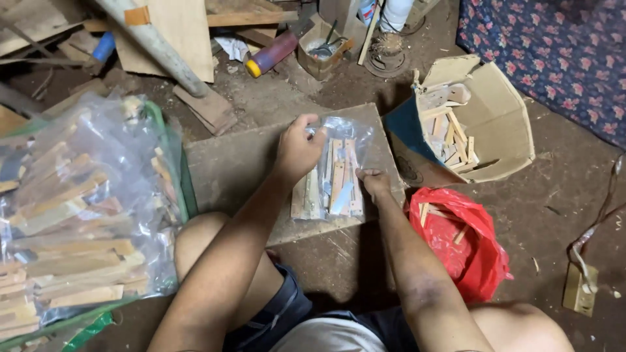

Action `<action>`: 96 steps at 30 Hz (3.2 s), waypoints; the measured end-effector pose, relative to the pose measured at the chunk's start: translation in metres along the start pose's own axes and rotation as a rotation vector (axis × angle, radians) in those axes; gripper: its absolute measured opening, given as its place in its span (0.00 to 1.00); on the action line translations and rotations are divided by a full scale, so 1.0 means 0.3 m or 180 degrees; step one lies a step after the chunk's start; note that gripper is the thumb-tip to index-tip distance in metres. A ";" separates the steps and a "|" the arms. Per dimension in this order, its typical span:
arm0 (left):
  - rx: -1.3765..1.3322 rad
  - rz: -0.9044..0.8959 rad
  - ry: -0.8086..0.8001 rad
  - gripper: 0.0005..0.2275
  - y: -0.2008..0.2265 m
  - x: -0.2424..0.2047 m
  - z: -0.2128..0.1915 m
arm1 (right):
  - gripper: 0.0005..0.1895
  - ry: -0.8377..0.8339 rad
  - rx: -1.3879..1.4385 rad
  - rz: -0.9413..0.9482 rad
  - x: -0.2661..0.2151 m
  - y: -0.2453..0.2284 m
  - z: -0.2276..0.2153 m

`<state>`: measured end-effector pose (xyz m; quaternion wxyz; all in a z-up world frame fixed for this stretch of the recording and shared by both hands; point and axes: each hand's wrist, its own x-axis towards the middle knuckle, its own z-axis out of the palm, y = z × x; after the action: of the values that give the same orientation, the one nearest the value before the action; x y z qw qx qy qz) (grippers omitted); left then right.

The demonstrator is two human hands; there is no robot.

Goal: The person sorts and packs small wooden slats into plastic bags and a red container while sitting on the floor.

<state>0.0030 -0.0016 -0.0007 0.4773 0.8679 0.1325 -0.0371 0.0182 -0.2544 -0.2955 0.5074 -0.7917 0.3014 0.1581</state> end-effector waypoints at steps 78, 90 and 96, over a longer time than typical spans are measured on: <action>0.1237 0.0542 -0.1289 0.25 0.324 -0.252 0.114 | 0.09 0.0223 -0.0819 -0.1260 -0.938 -0.615 -0.521; 0.1836 0.0178 -0.1447 0.14 0.306 -0.192 0.205 | 0.07 0.0331 -0.0577 -0.1305 -0.858 -0.557 -0.550; 0.1151 0.0481 -0.1592 0.10 0.289 -0.187 0.253 | 0.15 -0.0252 0.0875 -0.0725 -0.782 -0.442 -0.817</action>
<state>-0.0234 -0.1203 0.0399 0.3345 0.9100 -0.0626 -0.2368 -0.0913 -0.3601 0.0356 0.6369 -0.7370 0.2083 0.0879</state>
